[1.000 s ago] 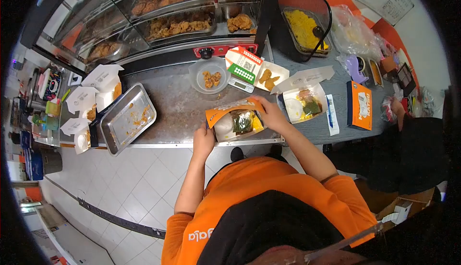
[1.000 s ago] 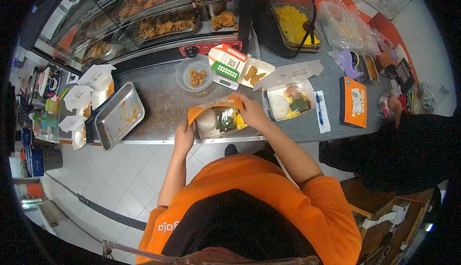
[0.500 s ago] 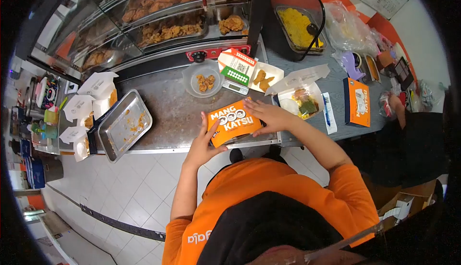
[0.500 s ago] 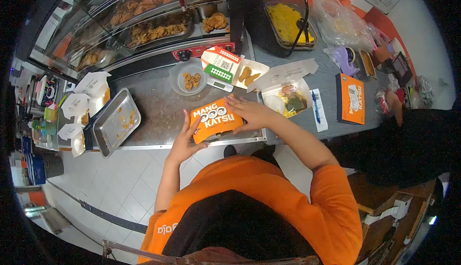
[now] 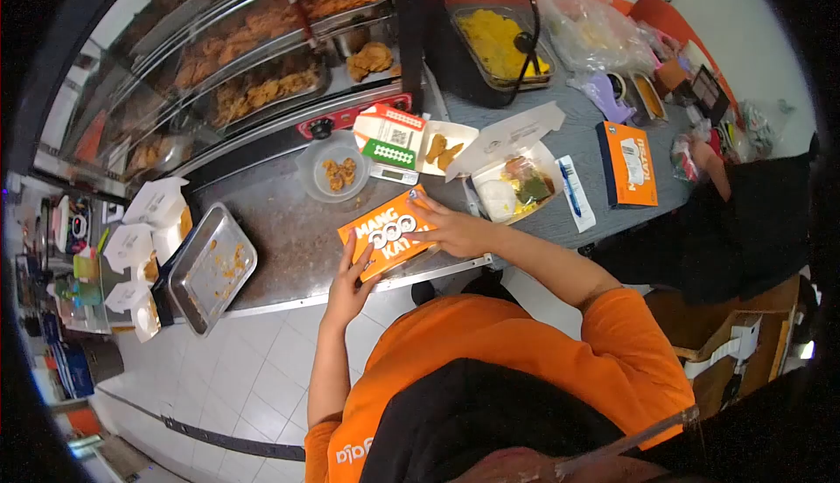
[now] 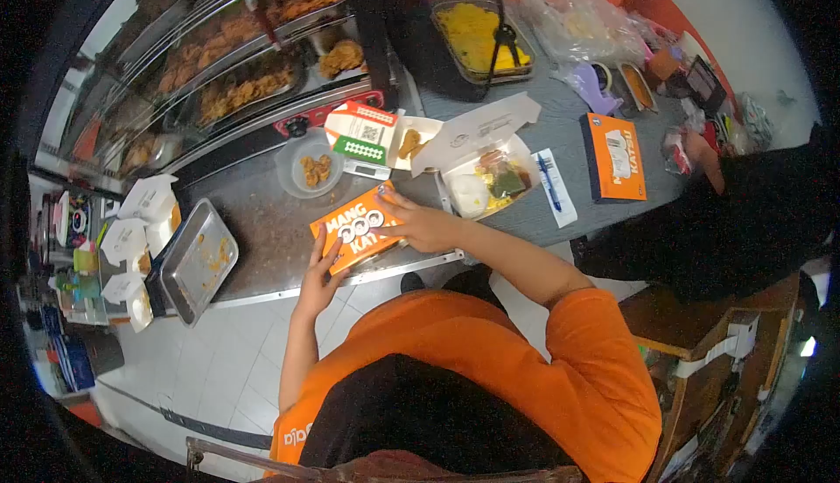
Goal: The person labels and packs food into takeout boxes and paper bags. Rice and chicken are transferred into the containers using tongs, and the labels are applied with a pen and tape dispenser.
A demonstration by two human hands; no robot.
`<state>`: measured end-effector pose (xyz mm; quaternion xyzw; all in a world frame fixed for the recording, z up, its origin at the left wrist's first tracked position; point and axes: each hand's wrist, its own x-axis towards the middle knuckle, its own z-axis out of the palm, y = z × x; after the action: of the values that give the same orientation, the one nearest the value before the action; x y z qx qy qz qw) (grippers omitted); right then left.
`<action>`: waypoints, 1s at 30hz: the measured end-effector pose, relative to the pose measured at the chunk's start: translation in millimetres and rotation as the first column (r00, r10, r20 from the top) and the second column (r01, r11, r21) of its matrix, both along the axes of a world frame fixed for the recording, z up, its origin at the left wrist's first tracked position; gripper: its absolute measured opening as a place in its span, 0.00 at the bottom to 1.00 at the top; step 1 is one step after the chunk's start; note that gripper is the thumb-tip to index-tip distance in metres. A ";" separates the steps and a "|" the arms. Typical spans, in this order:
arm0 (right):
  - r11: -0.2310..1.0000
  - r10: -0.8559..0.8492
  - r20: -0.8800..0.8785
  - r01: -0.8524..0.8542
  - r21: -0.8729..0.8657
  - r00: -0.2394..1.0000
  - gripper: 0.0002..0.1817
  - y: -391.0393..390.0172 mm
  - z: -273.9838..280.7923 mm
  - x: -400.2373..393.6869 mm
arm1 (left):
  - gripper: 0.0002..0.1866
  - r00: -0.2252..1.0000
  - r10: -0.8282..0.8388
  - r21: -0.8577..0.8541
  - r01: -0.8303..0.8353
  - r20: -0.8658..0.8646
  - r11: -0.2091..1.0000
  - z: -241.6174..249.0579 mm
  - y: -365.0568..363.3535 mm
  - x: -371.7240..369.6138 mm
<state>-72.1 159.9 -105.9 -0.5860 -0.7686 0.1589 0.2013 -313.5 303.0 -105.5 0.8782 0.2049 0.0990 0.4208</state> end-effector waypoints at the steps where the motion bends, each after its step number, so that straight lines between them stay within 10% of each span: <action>1: 1.000 -0.016 0.005 0.016 0.000 1.000 0.29 -1.8 -0.6 -0.7 | 0.31 0.998 -0.035 -0.030 0.037 0.052 0.999 -1.6 -1.4 -1.3; 4: 0.992 -0.020 -0.217 0.047 0.118 0.976 0.26 -3.5 -11.0 -4.1 | 0.33 0.998 -0.053 0.085 0.049 0.041 0.995 -4.2 -5.6 -2.1; 10: 0.880 -0.350 -0.133 0.374 0.293 0.927 0.28 -7.2 8.1 -9.2 | 0.33 0.952 0.189 0.615 -0.002 -0.240 0.789 -0.4 9.8 -1.2; 14: 0.350 -0.760 -0.214 0.663 0.662 0.614 0.30 -46.8 12.5 78.3 | 0.36 0.911 0.301 0.681 -0.033 -0.280 0.732 39.4 -3.4 16.3; 15: 0.217 -0.853 -0.318 0.837 0.503 0.413 0.28 -56.7 48.4 91.3 | 0.36 0.910 0.302 0.679 -0.032 -0.283 0.733 45.8 -12.3 30.4; 21: 0.333 -0.827 -0.211 0.756 0.564 0.522 0.23 -106.3 57.8 173.5 | 0.41 0.994 0.072 0.480 -0.105 0.087 0.871 60.8 -75.6 149.6; 23: 0.808 -0.516 0.051 0.467 0.360 0.855 0.23 -118.5 47.4 164.3 | 0.40 0.966 0.095 0.355 -0.178 0.240 0.918 60.9 -88.9 182.1; 27: 0.832 -0.474 0.011 0.444 0.332 0.880 0.21 -120.6 48.1 165.6 | 0.36 0.920 0.138 0.357 -0.276 0.367 0.892 57.5 -97.1 215.5; 29: 0.419 -0.673 -0.406 0.771 0.479 0.618 0.13 -103.3 60.3 178.1 | 0.29 0.948 0.198 0.308 -0.271 0.247 0.912 57.2 -96.9 219.3; 30: 0.430 -0.663 -0.411 0.767 0.475 0.626 0.13 -104.8 60.1 186.8 | 0.25 0.967 0.097 0.448 -0.197 0.235 0.872 51.8 -92.9 218.1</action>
<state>114.7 55.1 -45.8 -0.7419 -0.4331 -0.1529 0.4885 -95.4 210.1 -53.7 0.9203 0.1969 0.2674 0.2066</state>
